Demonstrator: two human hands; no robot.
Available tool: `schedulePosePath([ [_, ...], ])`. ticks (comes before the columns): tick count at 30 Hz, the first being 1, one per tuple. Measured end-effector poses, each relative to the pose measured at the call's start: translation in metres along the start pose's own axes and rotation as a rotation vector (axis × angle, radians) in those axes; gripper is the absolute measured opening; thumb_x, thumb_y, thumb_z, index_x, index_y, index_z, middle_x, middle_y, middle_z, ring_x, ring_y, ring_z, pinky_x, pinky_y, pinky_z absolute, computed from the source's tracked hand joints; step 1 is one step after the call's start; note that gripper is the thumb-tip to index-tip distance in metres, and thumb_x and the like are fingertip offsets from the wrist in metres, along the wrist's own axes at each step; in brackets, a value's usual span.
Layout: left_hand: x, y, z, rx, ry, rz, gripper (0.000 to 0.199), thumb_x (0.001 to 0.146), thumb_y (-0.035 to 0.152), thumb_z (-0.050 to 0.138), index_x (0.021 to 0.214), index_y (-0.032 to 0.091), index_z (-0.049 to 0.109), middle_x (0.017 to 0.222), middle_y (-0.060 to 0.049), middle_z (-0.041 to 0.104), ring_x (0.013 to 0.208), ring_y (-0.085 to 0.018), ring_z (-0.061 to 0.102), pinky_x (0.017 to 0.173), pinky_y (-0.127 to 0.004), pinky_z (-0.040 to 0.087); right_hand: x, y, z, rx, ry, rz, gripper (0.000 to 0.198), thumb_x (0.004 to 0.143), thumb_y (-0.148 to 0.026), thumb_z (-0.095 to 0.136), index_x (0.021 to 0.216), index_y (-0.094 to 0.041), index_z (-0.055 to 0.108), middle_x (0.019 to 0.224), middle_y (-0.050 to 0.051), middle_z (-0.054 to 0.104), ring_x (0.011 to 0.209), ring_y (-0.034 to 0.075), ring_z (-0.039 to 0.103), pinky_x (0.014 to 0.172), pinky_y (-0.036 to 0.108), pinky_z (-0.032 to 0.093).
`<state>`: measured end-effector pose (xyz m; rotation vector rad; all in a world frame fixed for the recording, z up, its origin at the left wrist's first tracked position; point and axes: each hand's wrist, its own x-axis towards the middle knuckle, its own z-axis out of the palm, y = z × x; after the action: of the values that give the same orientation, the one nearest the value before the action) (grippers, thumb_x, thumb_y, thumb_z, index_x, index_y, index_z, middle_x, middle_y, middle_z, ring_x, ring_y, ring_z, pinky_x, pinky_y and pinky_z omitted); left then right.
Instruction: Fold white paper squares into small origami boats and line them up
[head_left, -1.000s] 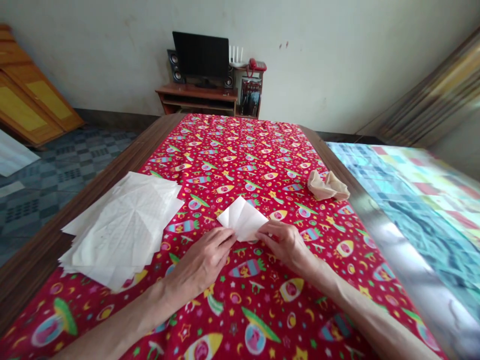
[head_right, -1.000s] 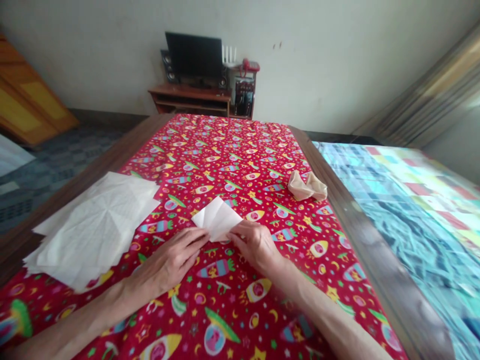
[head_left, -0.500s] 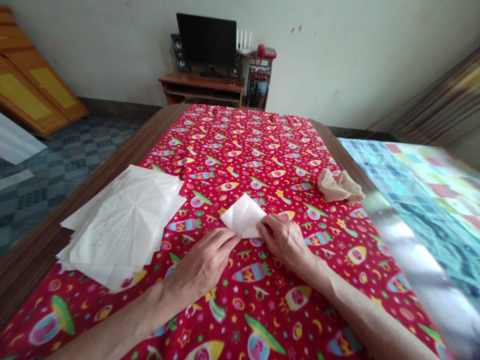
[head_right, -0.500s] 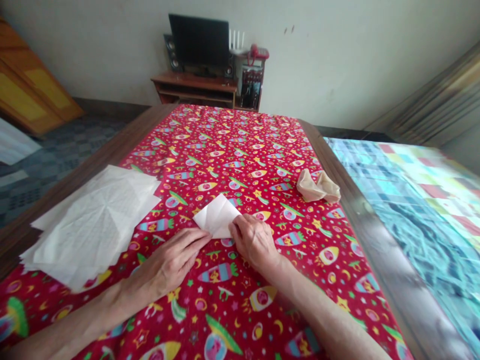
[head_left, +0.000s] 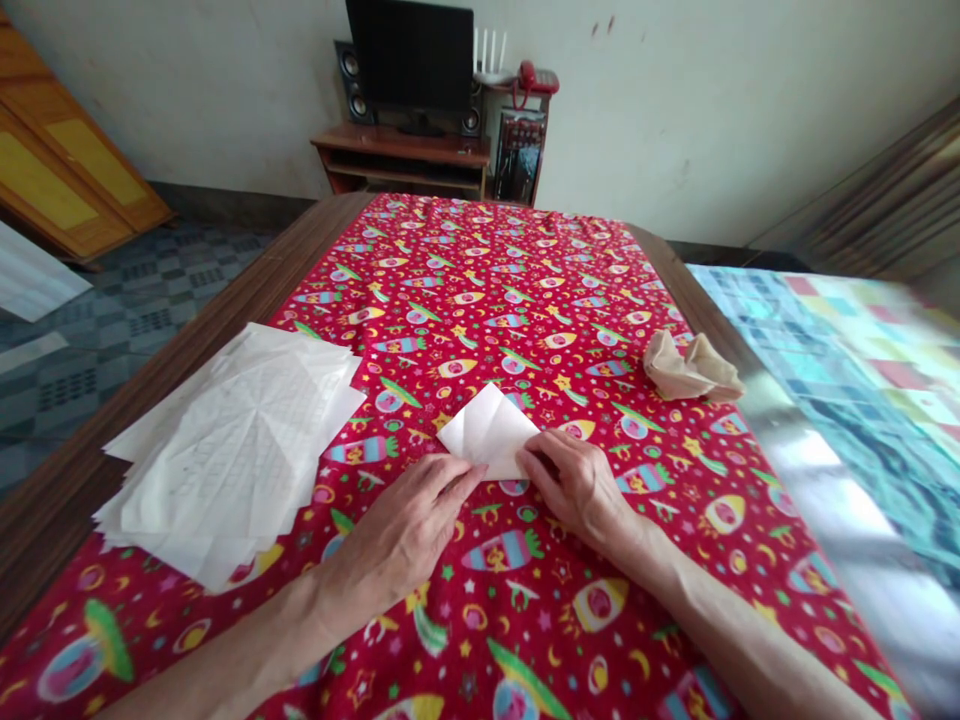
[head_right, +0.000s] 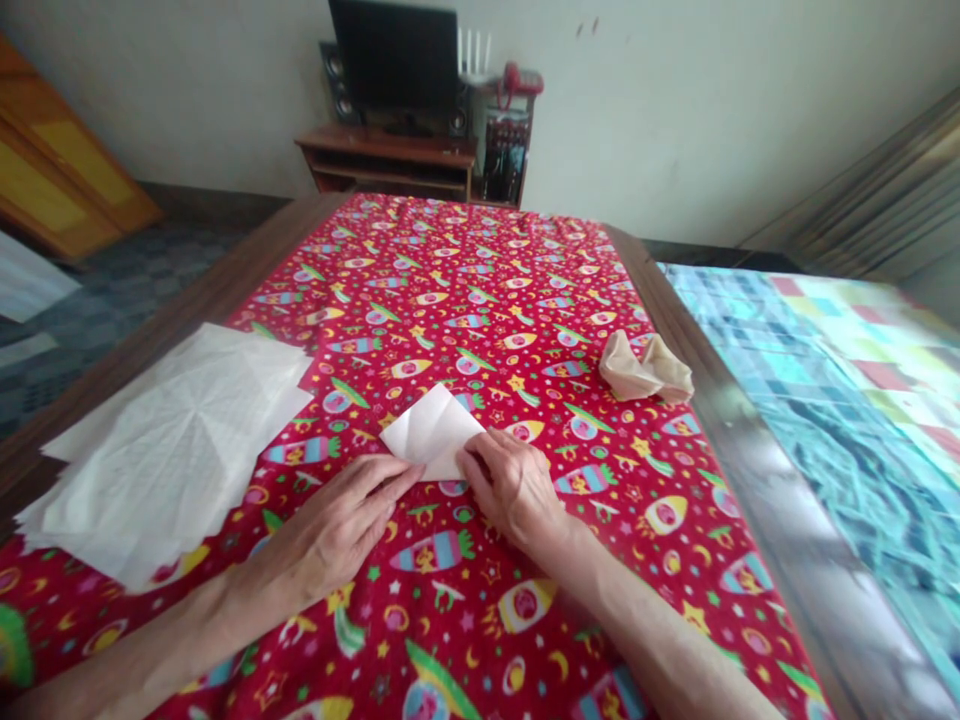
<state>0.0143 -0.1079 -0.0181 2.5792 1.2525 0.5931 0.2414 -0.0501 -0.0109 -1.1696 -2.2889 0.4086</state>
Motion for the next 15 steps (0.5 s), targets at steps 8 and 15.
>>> schedulePosePath([
  [8, 0.017, 0.008, 0.001, 0.05, 0.167, -0.043, 0.013, 0.09, 0.023, 0.054, 0.101, 0.018, 0.06, 0.099, -0.005, 0.062, 0.093, -0.02, 0.056, 0.084, -0.037, 0.05, -0.013, -0.012, -0.011, 0.099, 0.012, -0.255, 0.012, 0.093, -0.023, 0.049, 0.086, -0.019, 0.057, 0.079, 0.003, 0.062, 0.072, 0.014, 0.055, 0.067, 0.027, 0.044],
  [15, 0.013, -0.01, -0.002, 0.035, 0.225, 0.094, 0.015, 0.09, 0.01, 0.05, 0.094, 0.019, 0.061, 0.096, 0.0, 0.067, 0.087, -0.014, 0.063, 0.08, -0.028, 0.052, -0.039, -0.004, -0.018, -0.1, -0.063, -0.273, 0.015, 0.093, -0.017, 0.046, 0.1, -0.02, 0.059, 0.097, 0.007, 0.063, 0.082, 0.017, 0.056, 0.071, 0.031, 0.045],
])
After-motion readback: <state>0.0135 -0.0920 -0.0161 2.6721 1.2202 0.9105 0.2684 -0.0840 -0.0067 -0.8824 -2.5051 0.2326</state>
